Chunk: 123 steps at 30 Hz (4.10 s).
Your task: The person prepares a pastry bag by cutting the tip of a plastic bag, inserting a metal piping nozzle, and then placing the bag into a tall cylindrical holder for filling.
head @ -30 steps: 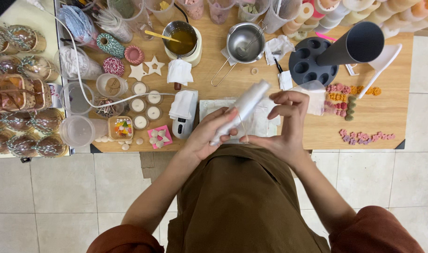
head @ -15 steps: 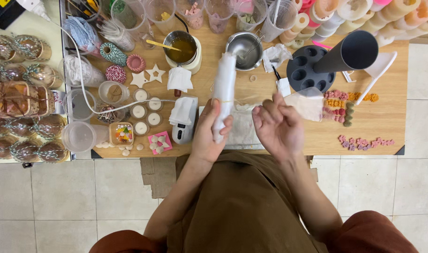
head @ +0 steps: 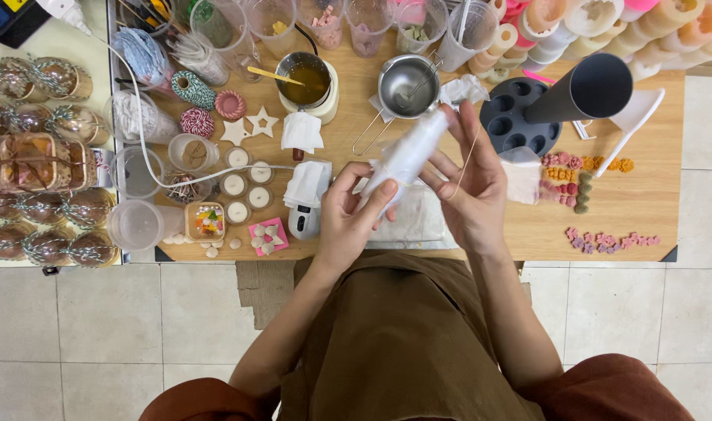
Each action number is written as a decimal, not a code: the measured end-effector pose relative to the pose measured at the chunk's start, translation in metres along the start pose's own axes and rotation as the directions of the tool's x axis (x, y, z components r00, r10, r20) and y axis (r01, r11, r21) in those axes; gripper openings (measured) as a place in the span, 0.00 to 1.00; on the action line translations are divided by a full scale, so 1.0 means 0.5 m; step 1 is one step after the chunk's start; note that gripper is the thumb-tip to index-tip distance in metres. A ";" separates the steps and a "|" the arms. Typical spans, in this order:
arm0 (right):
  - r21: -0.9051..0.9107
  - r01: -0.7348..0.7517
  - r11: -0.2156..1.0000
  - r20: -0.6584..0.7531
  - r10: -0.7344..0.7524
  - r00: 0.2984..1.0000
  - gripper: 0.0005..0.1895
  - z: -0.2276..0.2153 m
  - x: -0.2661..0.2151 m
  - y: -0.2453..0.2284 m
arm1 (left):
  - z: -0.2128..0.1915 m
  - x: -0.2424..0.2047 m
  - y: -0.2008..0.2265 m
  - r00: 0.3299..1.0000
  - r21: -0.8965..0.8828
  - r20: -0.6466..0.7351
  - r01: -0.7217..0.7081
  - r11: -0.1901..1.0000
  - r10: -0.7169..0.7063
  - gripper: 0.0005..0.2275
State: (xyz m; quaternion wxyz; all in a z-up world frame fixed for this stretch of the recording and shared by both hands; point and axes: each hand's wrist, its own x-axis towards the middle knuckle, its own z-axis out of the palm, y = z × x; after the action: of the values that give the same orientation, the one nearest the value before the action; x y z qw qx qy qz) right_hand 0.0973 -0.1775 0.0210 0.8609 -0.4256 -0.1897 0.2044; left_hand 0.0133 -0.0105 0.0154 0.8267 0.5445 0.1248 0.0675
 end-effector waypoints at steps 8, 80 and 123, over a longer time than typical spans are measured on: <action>-0.562 -0.003 0.827 0.275 0.190 0.943 0.32 -0.022 0.004 -0.040 | -0.066 0.016 0.053 0.938 0.453 0.311 -0.006 0.891 -0.151 0.10; -0.665 -0.504 0.551 -0.614 -0.020 0.789 0.11 -0.292 -0.094 -0.093 | -0.055 0.116 0.051 0.908 -0.117 0.032 0.419 0.901 -0.418 0.18; -0.873 -0.389 0.294 -0.366 0.131 0.921 0.14 -0.708 0.040 0.209 | 0.147 -0.103 -0.055 0.947 0.164 -0.164 0.302 0.939 -0.276 0.12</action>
State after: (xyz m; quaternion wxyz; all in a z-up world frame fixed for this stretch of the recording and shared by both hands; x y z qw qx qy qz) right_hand 0.2714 -0.3413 -0.2606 0.4303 -0.8849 -0.1012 0.1467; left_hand -0.0163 -0.0994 0.0247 0.7621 0.5894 0.2665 -0.0293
